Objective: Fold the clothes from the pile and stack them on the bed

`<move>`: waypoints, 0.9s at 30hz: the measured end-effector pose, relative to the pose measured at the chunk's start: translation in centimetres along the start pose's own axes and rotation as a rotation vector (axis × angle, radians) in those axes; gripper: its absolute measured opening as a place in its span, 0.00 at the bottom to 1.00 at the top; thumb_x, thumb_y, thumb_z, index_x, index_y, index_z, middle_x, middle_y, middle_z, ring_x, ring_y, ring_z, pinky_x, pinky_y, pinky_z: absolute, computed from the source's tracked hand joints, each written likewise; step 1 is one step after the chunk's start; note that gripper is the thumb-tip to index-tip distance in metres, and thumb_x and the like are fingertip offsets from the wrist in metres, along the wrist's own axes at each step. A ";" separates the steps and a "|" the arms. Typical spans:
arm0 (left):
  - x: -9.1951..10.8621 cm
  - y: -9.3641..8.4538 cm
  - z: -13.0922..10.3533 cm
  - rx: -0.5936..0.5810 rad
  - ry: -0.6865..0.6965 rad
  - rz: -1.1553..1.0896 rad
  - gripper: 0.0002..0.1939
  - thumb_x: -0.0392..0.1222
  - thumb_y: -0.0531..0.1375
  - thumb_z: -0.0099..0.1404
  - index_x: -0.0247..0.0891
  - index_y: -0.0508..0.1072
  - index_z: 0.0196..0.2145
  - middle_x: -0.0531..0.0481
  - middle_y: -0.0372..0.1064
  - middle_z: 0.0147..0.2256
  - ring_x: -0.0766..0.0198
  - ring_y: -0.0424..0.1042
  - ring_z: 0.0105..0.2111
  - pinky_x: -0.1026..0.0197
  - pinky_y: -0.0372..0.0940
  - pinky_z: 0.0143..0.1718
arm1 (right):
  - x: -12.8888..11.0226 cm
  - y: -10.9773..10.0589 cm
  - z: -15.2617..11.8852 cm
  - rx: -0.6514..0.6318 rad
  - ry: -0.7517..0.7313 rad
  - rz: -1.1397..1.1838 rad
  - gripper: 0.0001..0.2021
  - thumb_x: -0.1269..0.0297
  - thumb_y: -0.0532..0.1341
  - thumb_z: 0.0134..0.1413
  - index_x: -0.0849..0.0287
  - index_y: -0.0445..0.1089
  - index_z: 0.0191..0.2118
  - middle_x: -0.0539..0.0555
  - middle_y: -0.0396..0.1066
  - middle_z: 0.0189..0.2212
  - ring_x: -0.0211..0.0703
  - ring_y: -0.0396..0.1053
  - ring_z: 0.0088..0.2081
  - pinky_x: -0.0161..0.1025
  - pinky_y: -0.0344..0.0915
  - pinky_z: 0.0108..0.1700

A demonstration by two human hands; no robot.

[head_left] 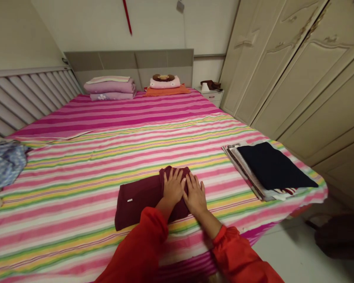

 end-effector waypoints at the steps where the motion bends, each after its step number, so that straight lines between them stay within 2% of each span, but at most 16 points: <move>1: -1.1 -0.2 -0.2 0.034 -0.031 0.010 0.25 0.45 0.47 0.71 0.45 0.64 0.63 0.46 0.58 0.65 0.50 0.50 0.68 0.36 0.39 0.67 | 0.1 -0.1 0.0 0.013 -0.003 0.016 0.30 0.58 0.51 0.64 0.56 0.50 0.70 0.60 0.50 0.69 0.54 0.48 0.69 0.59 0.47 0.66; 5: -5.2 -3.1 -0.9 0.229 -0.198 0.024 0.27 0.42 0.49 0.69 0.37 0.61 0.64 0.38 0.54 0.66 0.50 0.51 0.67 0.41 0.47 0.66 | 0.2 -0.8 -0.2 0.075 -0.006 0.079 0.33 0.53 0.49 0.65 0.57 0.43 0.71 0.62 0.48 0.70 0.52 0.49 0.68 0.58 0.46 0.66; 7: -6.8 -4.5 -0.6 0.287 -0.271 0.000 0.29 0.40 0.52 0.67 0.35 0.60 0.64 0.36 0.52 0.67 0.50 0.52 0.67 0.42 0.52 0.63 | 0.2 -1.0 -0.2 0.088 0.001 0.092 0.33 0.52 0.48 0.66 0.58 0.42 0.71 0.63 0.48 0.70 0.51 0.49 0.68 0.57 0.46 0.66; 8: -7.4 -4.8 -0.3 0.282 -0.294 -0.022 0.29 0.40 0.54 0.65 0.35 0.61 0.63 0.36 0.53 0.67 0.50 0.53 0.66 0.42 0.54 0.62 | 0.1 -1.0 -0.3 0.091 0.002 0.095 0.33 0.52 0.48 0.66 0.58 0.42 0.71 0.63 0.48 0.70 0.51 0.49 0.68 0.57 0.46 0.66; 10: -8.4 -4.9 0.7 0.223 -0.317 -0.071 0.24 0.36 0.56 0.62 0.39 0.70 0.57 0.39 0.62 0.62 0.51 0.60 0.63 0.44 0.57 0.60 | 0.1 -1.1 -0.3 0.097 0.004 0.097 0.33 0.52 0.47 0.67 0.58 0.41 0.72 0.63 0.48 0.69 0.50 0.49 0.68 0.57 0.46 0.66; 12: -9.4 -4.7 1.6 0.160 -0.328 -0.104 0.19 0.31 0.54 0.60 0.42 0.77 0.46 0.44 0.73 0.53 0.54 0.68 0.57 0.47 0.59 0.59 | 0.1 -1.3 -0.3 0.110 0.002 0.098 0.34 0.52 0.47 0.67 0.58 0.39 0.72 0.64 0.47 0.70 0.50 0.49 0.69 0.56 0.47 0.66; 14: -10.6 -4.9 2.0 0.138 -0.355 -0.112 0.20 0.27 0.51 0.58 0.42 0.79 0.38 0.47 0.78 0.46 0.55 0.71 0.52 0.47 0.61 0.58 | 0.2 -1.4 -0.4 0.128 -0.002 0.101 0.35 0.51 0.48 0.66 0.59 0.37 0.72 0.64 0.46 0.70 0.50 0.48 0.69 0.56 0.48 0.66; 16: -11.8 -5.1 2.3 0.131 -0.395 -0.110 0.22 0.25 0.50 0.57 0.40 0.79 0.39 0.45 0.78 0.46 0.53 0.72 0.52 0.45 0.62 0.56 | 0.4 -1.7 -0.5 0.157 0.004 0.114 0.37 0.51 0.48 0.66 0.60 0.34 0.72 0.65 0.46 0.70 0.51 0.48 0.69 0.55 0.49 0.65; 18: -12.1 -5.2 2.5 0.107 -0.419 -0.110 0.24 0.25 0.51 0.55 0.37 0.78 0.45 0.41 0.75 0.51 0.48 0.70 0.54 0.40 0.62 0.55 | 0.6 -2.1 -0.8 0.195 0.019 0.132 0.37 0.51 0.48 0.66 0.61 0.32 0.72 0.66 0.46 0.70 0.51 0.48 0.69 0.54 0.51 0.64; 20: -10.9 -5.1 2.7 0.083 -0.409 -0.107 0.28 0.27 0.54 0.55 0.34 0.73 0.54 0.36 0.68 0.58 0.42 0.66 0.58 0.34 0.60 0.55 | 0.7 -2.4 -0.9 0.212 0.023 0.145 0.36 0.53 0.48 0.67 0.60 0.33 0.72 0.66 0.47 0.70 0.52 0.49 0.69 0.53 0.52 0.64; 22: -7.8 -4.8 2.8 0.074 -0.321 -0.105 0.34 0.30 0.56 0.56 0.36 0.64 0.62 0.36 0.56 0.65 0.42 0.57 0.64 0.32 0.53 0.60 | 0.6 -2.4 -0.9 0.193 0.008 0.148 0.32 0.56 0.47 0.67 0.58 0.38 0.72 0.63 0.51 0.69 0.50 0.50 0.68 0.52 0.51 0.64; 23: -5.6 -4.5 2.8 0.071 -0.243 -0.105 0.35 0.32 0.55 0.59 0.39 0.61 0.64 0.39 0.52 0.67 0.45 0.52 0.67 0.33 0.48 0.64 | 0.5 -2.3 -0.9 0.175 -0.003 0.148 0.30 0.59 0.45 0.68 0.57 0.42 0.72 0.62 0.53 0.68 0.49 0.50 0.68 0.52 0.51 0.64; 25: -1.2 -3.5 2.2 0.058 -0.063 -0.109 0.31 0.36 0.52 0.65 0.44 0.58 0.66 0.48 0.49 0.68 0.54 0.46 0.69 0.39 0.39 0.68 | 0.5 -2.0 -0.8 0.145 -0.017 0.147 0.27 0.63 0.43 0.68 0.56 0.50 0.70 0.59 0.58 0.66 0.47 0.51 0.68 0.51 0.50 0.64; 27: 1.6 -2.0 1.3 0.020 0.073 -0.092 0.27 0.41 0.49 0.69 0.44 0.60 0.65 0.49 0.53 0.67 0.56 0.46 0.69 0.41 0.35 0.69 | 0.6 -1.9 -0.7 0.130 -0.015 0.148 0.26 0.66 0.41 0.68 0.55 0.54 0.68 0.58 0.60 0.65 0.46 0.53 0.67 0.51 0.51 0.64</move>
Point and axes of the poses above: each hand's wrist, its own z-axis towards the middle knuckle, its own y-axis out of the palm, x = y × z, the point moved 10 cm from there along z, towards the middle knuckle
